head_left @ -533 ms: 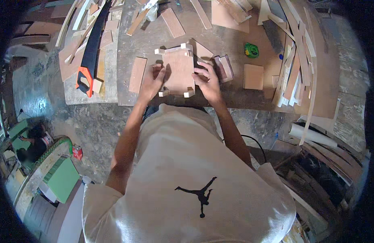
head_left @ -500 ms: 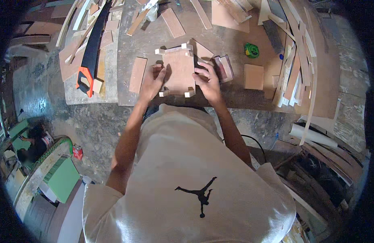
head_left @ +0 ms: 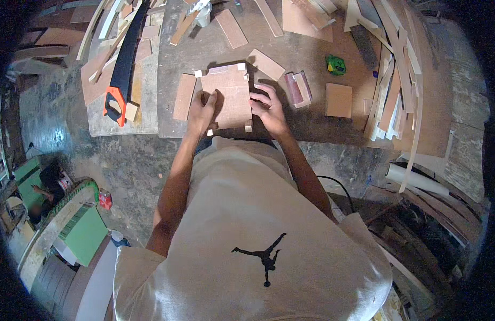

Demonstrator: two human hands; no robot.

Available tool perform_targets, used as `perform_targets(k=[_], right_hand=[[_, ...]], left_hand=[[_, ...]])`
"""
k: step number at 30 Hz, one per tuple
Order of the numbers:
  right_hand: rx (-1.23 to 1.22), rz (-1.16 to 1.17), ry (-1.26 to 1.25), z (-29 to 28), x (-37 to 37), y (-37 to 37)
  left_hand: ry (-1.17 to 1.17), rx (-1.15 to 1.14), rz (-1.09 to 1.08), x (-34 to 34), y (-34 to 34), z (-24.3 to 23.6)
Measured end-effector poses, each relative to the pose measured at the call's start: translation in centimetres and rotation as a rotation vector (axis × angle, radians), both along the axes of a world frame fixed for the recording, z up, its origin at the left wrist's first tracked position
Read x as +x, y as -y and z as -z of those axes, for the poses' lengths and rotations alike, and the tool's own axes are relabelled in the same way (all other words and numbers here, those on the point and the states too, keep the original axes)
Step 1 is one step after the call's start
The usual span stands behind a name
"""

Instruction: Assembling small wooden components at a workbench in a workshop.

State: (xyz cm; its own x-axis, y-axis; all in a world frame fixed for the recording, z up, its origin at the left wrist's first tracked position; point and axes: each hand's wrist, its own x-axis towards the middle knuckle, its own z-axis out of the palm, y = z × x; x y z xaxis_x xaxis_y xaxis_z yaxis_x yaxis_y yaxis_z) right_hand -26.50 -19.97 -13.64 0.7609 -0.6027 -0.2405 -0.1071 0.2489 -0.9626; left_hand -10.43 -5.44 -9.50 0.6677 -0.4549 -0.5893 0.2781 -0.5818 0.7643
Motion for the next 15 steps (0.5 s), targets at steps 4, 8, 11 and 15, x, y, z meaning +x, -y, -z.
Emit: perform_targets(k=[4, 8, 11, 15], right_hand=[[0.1, -0.008, -0.038, 0.6, 0.0, -0.6], [-0.384, -0.078, -0.092, 2.3, -0.3, -0.6], [-0.172, -0.001, -0.14, 0.2, 0.5, -1.2], [-0.233, 0.027, -0.135, 0.8, 0.3, -1.2]], left_hand=[[0.061, -0.016, 0.022, 0.6, -1.0, 1.0], [0.174, -0.011, 0.232, 1.8, -2.3, 3.6], [0.277, -0.155, 0.115, 0.8, -3.1, 5.6], [0.405, -0.127, 0.067, 0.0, -2.1, 3.5]])
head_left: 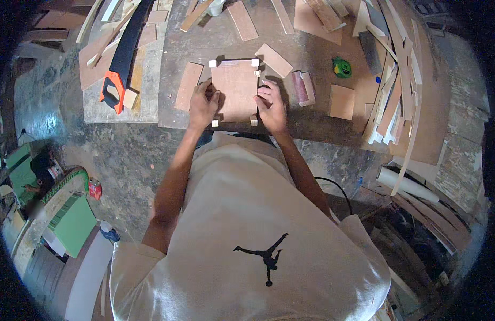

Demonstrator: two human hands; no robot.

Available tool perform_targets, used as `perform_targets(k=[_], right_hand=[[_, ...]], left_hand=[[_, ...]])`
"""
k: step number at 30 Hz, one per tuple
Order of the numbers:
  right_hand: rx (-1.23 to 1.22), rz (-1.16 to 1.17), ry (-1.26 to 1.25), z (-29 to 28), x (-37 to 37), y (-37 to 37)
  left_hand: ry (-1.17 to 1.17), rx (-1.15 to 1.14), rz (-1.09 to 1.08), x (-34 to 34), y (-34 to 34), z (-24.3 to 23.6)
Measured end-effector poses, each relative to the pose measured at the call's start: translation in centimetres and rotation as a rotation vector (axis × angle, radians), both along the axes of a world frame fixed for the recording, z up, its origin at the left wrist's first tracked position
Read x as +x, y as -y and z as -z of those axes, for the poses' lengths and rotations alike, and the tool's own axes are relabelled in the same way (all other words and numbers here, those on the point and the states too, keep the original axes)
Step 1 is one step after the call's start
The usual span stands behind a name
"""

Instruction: Assembling small wooden components at a workbench in a workshop.

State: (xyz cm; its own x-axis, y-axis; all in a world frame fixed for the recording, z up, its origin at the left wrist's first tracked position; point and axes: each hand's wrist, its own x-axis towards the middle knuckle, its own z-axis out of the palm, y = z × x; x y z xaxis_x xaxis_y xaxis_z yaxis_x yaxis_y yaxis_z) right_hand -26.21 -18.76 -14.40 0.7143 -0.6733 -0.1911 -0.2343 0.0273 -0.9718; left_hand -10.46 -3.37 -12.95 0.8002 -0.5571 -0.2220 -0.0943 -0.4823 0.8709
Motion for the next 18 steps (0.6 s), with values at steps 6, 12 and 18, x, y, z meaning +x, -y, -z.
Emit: perform_targets(k=[6, 12, 18], right_hand=[[-0.263, 0.003, -0.099, -0.3, 0.5, -0.2], [-0.229, -0.006, -0.068, -0.3, 0.5, -0.1], [-0.25, 0.006, -0.048, 0.3, 0.3, 0.2]], left_hand=[[0.106, -0.035, 0.021, 0.3, -0.3, -0.1], [0.144, -0.008, 0.037, 0.5, -0.5, 0.4], [0.037, -0.046, 0.005, 0.7, -0.3, 0.0]])
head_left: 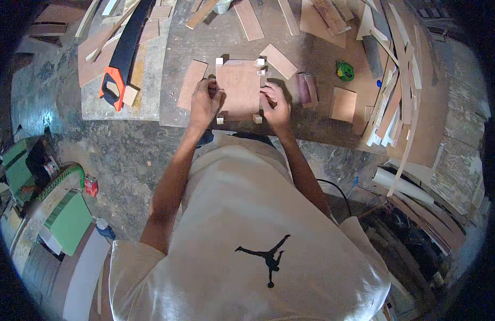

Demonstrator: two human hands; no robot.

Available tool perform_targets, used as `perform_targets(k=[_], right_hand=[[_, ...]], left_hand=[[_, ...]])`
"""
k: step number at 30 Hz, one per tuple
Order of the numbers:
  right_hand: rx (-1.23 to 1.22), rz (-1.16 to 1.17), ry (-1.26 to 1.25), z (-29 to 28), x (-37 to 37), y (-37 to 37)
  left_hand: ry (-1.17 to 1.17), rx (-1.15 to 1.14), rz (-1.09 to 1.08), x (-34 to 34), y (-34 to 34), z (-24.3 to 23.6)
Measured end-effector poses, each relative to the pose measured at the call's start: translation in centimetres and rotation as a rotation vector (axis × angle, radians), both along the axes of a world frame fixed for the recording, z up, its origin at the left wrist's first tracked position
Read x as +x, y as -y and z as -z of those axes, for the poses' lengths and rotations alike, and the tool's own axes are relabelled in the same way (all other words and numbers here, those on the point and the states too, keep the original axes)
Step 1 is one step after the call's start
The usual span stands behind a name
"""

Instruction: Assembling small wooden components at a workbench in a workshop.

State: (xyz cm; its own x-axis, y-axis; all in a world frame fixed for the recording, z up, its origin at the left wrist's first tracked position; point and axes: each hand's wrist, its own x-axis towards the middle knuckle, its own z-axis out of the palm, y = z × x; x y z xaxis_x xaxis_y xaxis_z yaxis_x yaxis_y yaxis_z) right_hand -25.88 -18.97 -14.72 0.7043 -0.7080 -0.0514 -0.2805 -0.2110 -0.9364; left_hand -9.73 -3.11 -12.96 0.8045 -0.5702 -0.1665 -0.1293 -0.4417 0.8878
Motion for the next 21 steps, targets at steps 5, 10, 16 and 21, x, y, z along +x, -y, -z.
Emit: perform_targets(k=[5, 10, 16, 21], right_hand=[[-0.098, 0.001, 0.031, -0.1, -0.1, 0.5], [0.122, 0.211, 0.203, -0.6, -1.1, 2.1], [0.743, 0.079, 0.354, -11.0, 1.6, 1.7], [1.477, -0.563, 0.066, -16.1, 4.7, -0.3]], left_hand=[[0.219, 0.055, 0.013, 0.8, -0.4, -0.7], [0.104, 0.126, -0.056, 1.1, -0.5, -5.0], [-0.779, -0.42, -0.293, 1.7, 1.1, -7.5], [-1.238, -1.083, -0.118, 2.9, 6.8, -13.5]])
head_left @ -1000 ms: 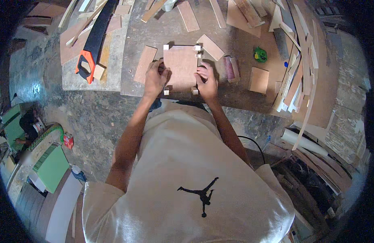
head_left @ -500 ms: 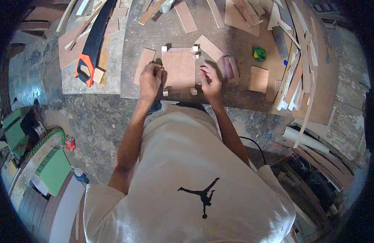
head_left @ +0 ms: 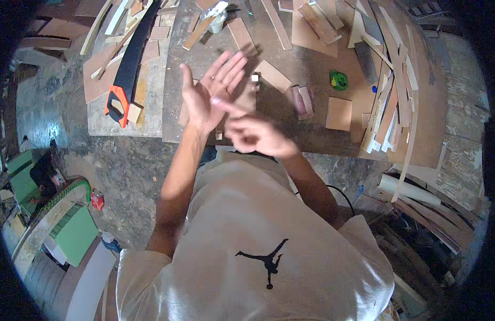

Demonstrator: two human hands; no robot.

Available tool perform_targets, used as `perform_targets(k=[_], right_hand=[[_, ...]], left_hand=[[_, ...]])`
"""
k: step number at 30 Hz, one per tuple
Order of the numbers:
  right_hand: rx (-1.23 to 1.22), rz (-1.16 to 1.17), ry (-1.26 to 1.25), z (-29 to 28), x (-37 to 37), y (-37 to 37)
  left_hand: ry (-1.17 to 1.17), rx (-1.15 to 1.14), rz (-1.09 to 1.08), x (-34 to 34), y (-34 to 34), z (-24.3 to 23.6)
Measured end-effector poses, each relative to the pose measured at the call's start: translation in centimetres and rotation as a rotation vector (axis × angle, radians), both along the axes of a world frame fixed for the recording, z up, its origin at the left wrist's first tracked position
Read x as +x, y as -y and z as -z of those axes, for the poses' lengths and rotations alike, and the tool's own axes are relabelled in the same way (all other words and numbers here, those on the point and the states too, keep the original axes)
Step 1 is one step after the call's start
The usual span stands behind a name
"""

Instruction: Assembling small wooden components at a workbench in a workshop.

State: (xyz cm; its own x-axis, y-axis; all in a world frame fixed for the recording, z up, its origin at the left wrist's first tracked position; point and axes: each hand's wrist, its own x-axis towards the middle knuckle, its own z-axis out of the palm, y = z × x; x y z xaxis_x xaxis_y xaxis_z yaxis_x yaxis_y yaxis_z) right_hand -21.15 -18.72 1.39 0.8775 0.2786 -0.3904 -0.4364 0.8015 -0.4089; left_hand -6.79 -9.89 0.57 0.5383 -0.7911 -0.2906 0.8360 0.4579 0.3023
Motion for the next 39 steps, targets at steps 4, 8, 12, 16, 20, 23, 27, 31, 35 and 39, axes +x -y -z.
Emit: perform_targets(k=[4, 8, 12, 16, 20, 23, 27, 31, 35, 39], right_hand=[[-1.852, 0.156, 0.53, 3.2, 0.9, -1.0], [-2.322, -0.304, 0.425, 2.7, 2.5, 2.5], [-2.259, 0.481, 0.528, 11.0, 8.3, 12.0], [-1.884, 0.231, -0.173, 11.5, 17.2, 17.8], [-2.124, 0.532, -0.166, 18.4, 21.7, 20.8], [-2.142, 0.394, -0.397, 18.0, 23.5, 19.2], [-2.048, 0.392, -0.37, 19.2, 24.4, 19.7], [-2.08, 0.429, -0.403, 20.2, 23.1, 21.5], [-1.564, 0.462, -0.519, 15.7, 22.6, 17.9], [-1.38, 0.916, -0.026, 13.8, 14.6, 13.8]], left_hand=[[0.013, 0.003, 0.025, 1.1, 0.8, -0.7], [0.172, 0.227, -0.015, 1.7, 0.5, -1.0], [0.333, 0.369, -0.206, 2.5, 0.8, -2.9], [0.423, 0.422, -0.259, 3.5, -2.3, -0.3], [0.39, 0.525, -0.157, 3.3, -5.9, 2.5], [0.283, 0.557, -0.15, 3.7, -10.0, 3.7], [0.275, 0.628, -0.079, 6.1, -13.2, 4.6], [0.408, 0.614, 0.035, 9.7, -14.3, 4.5], [0.468, 0.66, 0.002, 12.4, -15.7, 4.1], [0.547, 0.546, 0.13, 13.0, -13.8, 4.8]])
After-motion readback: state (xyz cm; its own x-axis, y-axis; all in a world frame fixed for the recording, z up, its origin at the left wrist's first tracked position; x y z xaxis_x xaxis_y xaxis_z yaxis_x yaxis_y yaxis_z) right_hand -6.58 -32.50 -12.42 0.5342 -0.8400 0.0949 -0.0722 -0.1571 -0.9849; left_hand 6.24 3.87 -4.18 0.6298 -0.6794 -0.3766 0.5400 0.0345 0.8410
